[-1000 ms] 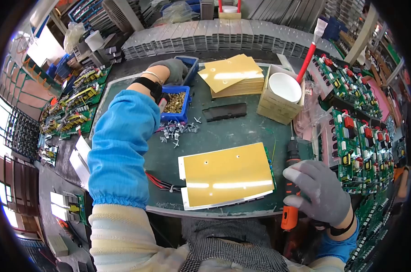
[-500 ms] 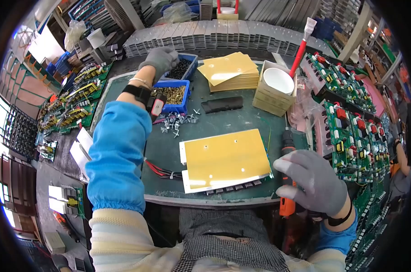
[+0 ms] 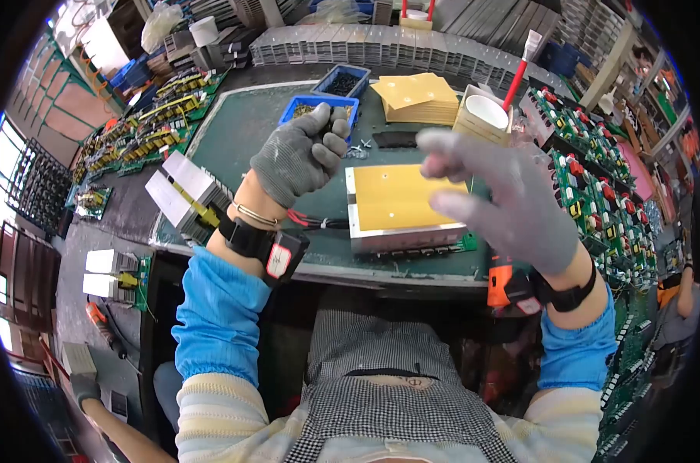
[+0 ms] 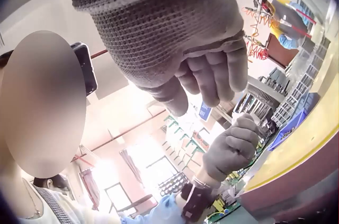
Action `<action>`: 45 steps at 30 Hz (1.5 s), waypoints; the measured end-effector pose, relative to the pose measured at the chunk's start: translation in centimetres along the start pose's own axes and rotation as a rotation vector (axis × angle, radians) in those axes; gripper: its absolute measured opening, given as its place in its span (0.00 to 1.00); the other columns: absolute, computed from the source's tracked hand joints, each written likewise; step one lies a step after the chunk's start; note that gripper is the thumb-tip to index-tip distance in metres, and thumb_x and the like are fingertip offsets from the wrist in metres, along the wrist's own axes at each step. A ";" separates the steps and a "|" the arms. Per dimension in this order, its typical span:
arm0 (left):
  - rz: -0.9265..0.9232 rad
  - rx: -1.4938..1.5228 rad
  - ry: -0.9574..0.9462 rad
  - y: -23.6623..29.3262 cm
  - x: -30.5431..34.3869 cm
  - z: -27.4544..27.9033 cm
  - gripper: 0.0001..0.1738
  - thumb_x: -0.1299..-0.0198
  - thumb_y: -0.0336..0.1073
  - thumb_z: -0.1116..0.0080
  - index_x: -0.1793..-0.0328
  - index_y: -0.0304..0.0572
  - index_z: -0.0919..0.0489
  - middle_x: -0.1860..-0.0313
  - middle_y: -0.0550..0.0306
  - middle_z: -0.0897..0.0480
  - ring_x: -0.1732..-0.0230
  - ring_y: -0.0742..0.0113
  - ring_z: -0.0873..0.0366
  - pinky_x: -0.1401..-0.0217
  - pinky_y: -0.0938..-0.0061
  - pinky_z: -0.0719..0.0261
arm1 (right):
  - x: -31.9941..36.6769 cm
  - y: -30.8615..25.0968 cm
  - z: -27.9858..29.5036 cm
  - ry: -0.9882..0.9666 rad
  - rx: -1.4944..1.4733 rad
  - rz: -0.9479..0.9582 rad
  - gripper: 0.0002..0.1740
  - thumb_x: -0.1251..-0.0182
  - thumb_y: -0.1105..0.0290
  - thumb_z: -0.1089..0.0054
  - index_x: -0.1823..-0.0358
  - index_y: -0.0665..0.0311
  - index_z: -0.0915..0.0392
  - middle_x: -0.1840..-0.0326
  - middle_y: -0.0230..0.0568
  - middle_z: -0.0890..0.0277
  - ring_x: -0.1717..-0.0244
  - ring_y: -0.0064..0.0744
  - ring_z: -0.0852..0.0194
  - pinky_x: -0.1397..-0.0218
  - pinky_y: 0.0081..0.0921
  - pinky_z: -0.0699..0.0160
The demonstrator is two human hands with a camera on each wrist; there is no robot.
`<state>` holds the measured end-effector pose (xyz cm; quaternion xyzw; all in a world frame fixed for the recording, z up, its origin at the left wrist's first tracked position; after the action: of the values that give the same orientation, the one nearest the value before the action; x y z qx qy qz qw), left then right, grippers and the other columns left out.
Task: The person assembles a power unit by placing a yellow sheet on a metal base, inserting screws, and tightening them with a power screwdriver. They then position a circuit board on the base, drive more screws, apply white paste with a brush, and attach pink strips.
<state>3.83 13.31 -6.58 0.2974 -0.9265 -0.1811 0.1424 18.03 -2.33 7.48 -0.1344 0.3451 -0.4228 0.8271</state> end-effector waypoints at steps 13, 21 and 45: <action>-0.089 -0.240 0.115 -5.7 6.8 -2.0 0.19 0.23 0.50 0.53 0.63 0.47 0.25 0.80 0.69 0.31 0.85 0.83 0.41 0.86 0.88 0.42 | -3.9 -2.9 -6.5 0.228 0.210 0.216 0.25 0.35 0.76 0.38 0.35 0.60 0.26 0.59 0.40 0.20 0.58 0.38 0.18 0.53 0.32 0.18; -0.156 -0.360 0.029 -5.4 8.3 -0.8 0.16 0.24 0.43 0.50 0.45 0.39 0.22 0.69 0.65 0.25 0.75 0.80 0.31 0.77 0.88 0.33 | -4.1 -1.7 -6.4 0.214 0.181 0.154 0.20 0.35 0.74 0.37 0.42 0.61 0.23 0.64 0.42 0.18 0.62 0.40 0.17 0.58 0.32 0.19; -0.447 0.034 0.315 -4.5 9.0 6.8 0.17 0.25 0.28 0.52 0.32 0.35 0.33 0.46 0.48 0.20 0.65 0.74 0.22 0.71 0.87 0.20 | -4.6 8.6 -9.5 -0.061 0.535 -0.183 0.14 0.33 0.73 0.45 0.47 0.60 0.24 0.64 0.50 0.16 0.60 0.53 0.16 0.58 0.43 0.19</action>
<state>-3.53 6.17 -13.19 0.5214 -0.8072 -0.1441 0.2360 14.87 7.20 -1.76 0.0453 0.1825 -0.5676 0.8015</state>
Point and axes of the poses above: each hand's wrist, its own x-axis away from the middle knuckle, its own z-axis out of the back of the hand, y = z × x, the point moved 9 cm from there along -x, towards the middle knuckle
